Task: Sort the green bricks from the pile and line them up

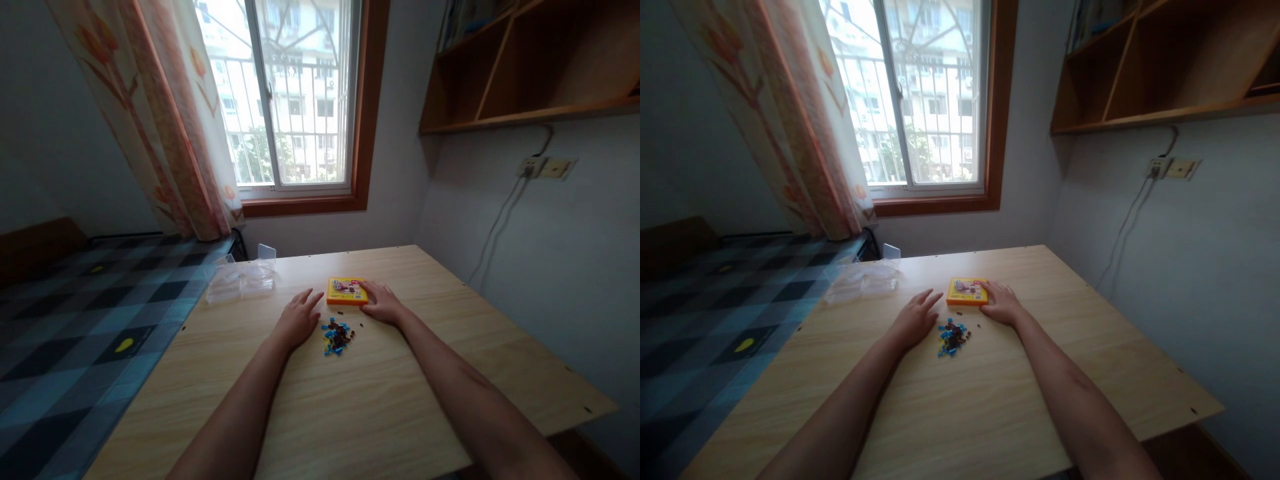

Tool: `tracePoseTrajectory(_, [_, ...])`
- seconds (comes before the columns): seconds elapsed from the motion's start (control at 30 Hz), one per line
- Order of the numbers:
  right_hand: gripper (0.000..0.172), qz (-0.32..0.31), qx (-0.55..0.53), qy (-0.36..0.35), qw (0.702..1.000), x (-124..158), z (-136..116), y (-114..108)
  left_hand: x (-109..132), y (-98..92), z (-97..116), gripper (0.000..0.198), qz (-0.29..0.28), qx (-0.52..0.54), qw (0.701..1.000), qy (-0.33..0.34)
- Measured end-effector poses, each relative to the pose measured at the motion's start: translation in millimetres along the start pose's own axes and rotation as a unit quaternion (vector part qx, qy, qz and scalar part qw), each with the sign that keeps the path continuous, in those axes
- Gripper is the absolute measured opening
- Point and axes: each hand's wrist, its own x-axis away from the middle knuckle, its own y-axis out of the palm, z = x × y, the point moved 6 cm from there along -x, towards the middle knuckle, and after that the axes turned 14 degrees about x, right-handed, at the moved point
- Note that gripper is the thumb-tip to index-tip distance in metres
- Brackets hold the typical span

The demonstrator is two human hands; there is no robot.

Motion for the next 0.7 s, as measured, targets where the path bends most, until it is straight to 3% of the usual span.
tracePoseTrajectory(0.2, [0.082, -0.009, -0.008, 0.011, 1.000, 1.6, 2.6, 3.1, -5.6, 8.7, 0.9, 0.059, -0.023, 0.000, 1.000, -0.012])
tracePoseTrajectory(0.43, [0.086, -0.023, -0.034, -0.014, 0.999, 6.0, 2.3, 1.0, -36.6, 13.8, -5.5, 0.082, -0.072, 0.029, 0.995, -0.067])
tracePoseTrajectory(0.53, [0.081, -0.021, -0.052, -0.020, 0.998, 8.0, 2.0, 0.7, -43.8, 13.8, -8.9, 0.073, -0.044, 0.045, 0.995, -0.079])
tracePoseTrajectory(0.7, [0.084, -0.016, -0.059, -0.060, 0.996, 10.1, -3.8, 1.2, -43.0, 12.4, -8.5, 0.058, -0.011, 0.092, 0.995, -0.030])
